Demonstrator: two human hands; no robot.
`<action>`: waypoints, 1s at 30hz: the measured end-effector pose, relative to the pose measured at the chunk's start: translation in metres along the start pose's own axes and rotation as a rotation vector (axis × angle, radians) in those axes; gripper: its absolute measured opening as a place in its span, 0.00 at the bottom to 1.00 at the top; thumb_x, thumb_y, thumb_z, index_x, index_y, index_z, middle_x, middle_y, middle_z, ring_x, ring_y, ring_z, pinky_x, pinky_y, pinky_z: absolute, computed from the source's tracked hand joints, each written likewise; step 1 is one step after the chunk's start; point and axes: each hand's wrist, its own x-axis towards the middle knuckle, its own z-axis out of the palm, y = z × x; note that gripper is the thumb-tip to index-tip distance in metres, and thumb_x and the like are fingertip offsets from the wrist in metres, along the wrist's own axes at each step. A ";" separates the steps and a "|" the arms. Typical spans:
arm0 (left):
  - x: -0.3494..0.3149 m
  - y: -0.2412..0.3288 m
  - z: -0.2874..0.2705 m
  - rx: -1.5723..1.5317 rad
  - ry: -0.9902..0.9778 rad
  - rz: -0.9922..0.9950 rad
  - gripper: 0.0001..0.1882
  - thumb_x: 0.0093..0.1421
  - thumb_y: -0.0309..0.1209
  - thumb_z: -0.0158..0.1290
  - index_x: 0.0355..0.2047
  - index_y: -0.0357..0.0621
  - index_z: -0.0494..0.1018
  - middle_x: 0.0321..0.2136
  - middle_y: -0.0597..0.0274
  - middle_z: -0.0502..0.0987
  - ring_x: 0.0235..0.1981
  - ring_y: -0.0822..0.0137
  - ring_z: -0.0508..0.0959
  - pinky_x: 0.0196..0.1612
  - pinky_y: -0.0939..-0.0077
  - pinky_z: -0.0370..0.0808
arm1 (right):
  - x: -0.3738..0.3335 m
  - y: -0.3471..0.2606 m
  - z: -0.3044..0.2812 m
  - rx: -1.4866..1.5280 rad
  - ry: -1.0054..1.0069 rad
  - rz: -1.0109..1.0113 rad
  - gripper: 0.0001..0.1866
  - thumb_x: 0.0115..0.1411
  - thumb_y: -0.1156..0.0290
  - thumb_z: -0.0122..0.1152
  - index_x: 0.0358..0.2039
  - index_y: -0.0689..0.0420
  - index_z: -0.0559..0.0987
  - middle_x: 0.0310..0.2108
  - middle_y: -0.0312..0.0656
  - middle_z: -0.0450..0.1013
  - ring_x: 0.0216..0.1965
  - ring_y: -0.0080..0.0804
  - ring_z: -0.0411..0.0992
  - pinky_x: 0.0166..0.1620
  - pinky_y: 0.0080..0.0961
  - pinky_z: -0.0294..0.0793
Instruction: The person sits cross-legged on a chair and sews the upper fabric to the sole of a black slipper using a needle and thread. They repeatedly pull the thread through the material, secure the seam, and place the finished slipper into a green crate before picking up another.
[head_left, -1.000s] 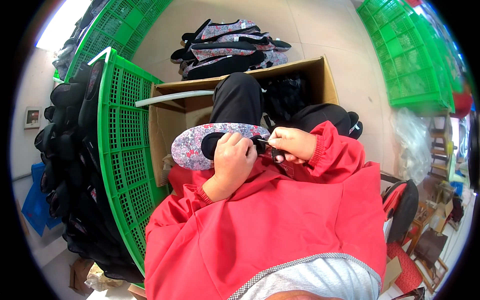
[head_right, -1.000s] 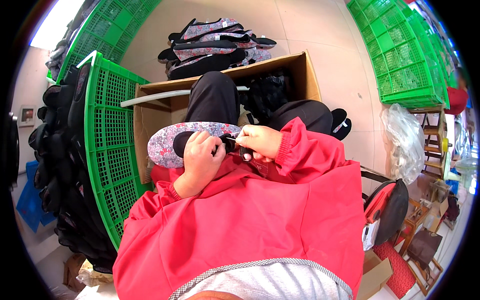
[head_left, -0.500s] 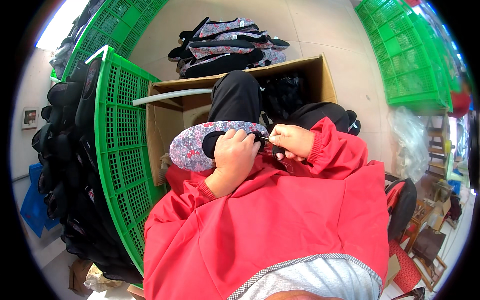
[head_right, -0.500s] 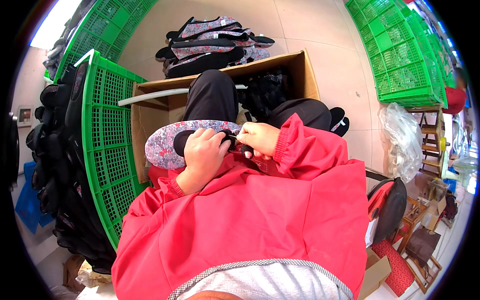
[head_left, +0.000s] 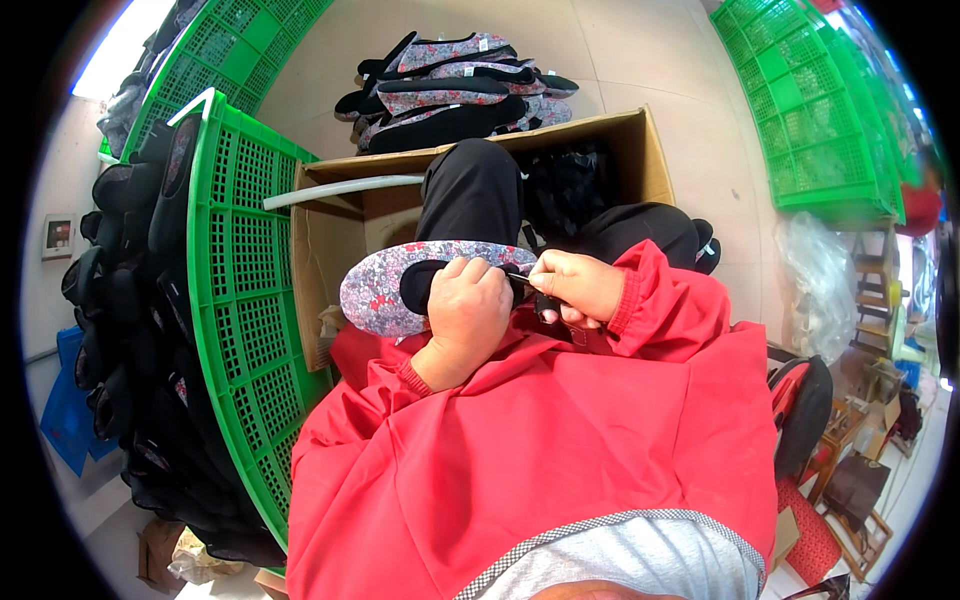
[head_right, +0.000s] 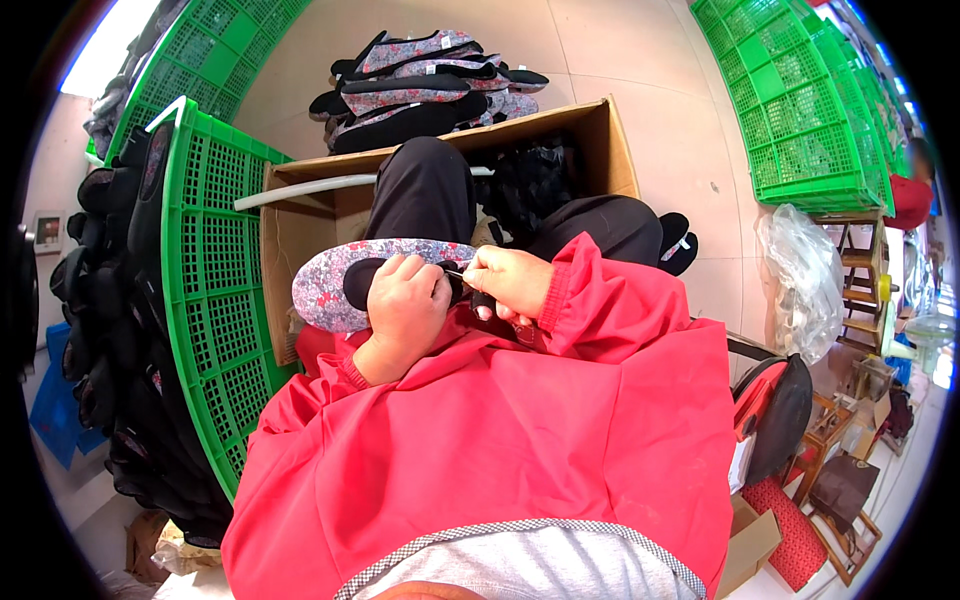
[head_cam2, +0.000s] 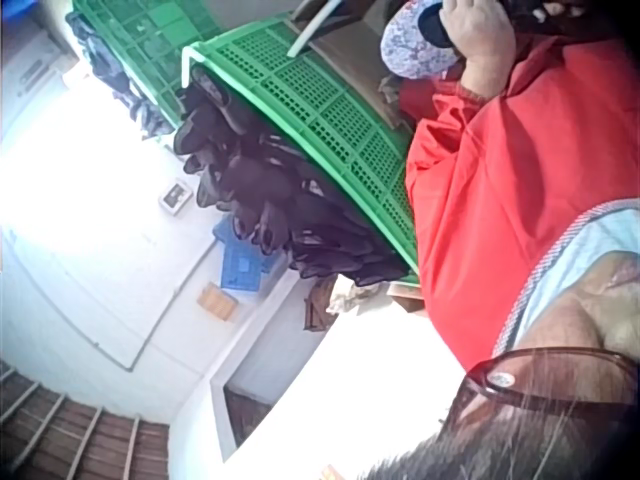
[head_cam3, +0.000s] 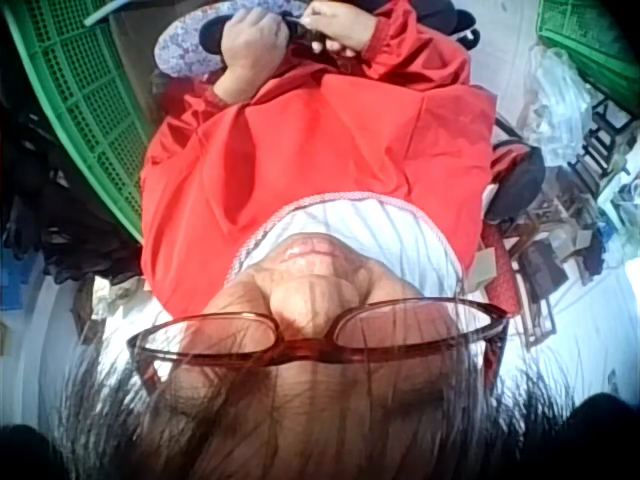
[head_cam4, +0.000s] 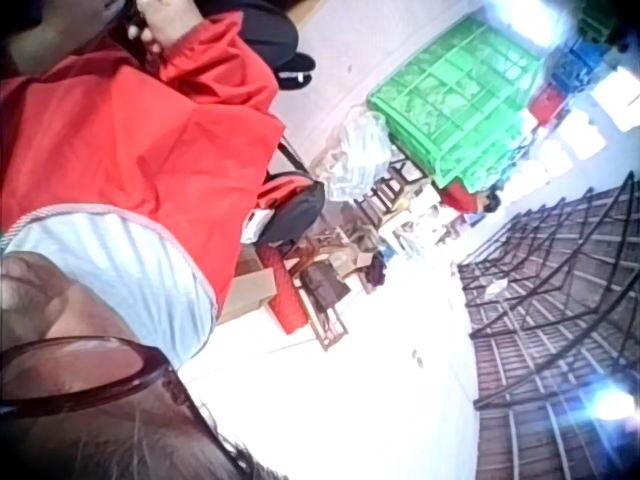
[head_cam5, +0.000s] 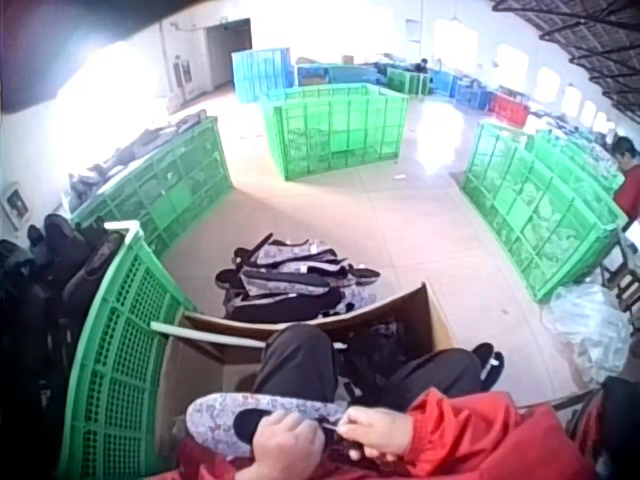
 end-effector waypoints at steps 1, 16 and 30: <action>0.000 0.000 0.000 -0.003 0.002 0.000 0.07 0.45 0.24 0.59 0.17 0.44 0.70 0.19 0.61 0.69 0.24 0.57 0.71 0.29 0.64 0.69 | 0.000 -0.001 0.001 -0.018 0.015 0.009 0.10 0.70 0.61 0.44 0.41 0.54 0.68 0.24 0.34 0.71 0.15 0.13 0.59 0.16 0.14 0.59; -0.004 0.006 -0.008 -0.051 -0.058 -0.045 0.05 0.45 0.25 0.61 0.20 0.43 0.74 0.21 0.60 0.71 0.26 0.57 0.72 0.31 0.65 0.71 | -0.004 -0.002 0.002 -0.192 0.187 0.015 0.12 0.67 0.62 0.49 0.38 0.59 0.70 0.21 0.39 0.73 0.15 0.23 0.66 0.18 0.24 0.64; 0.001 0.012 -0.012 -0.024 -0.150 -0.063 0.21 0.42 0.26 0.65 0.39 0.37 0.74 0.39 0.55 0.73 0.45 0.54 0.72 0.50 0.65 0.70 | -0.002 0.004 0.001 -0.179 0.232 0.041 0.11 0.69 0.63 0.45 0.41 0.57 0.69 0.23 0.35 0.73 0.14 0.18 0.61 0.16 0.17 0.61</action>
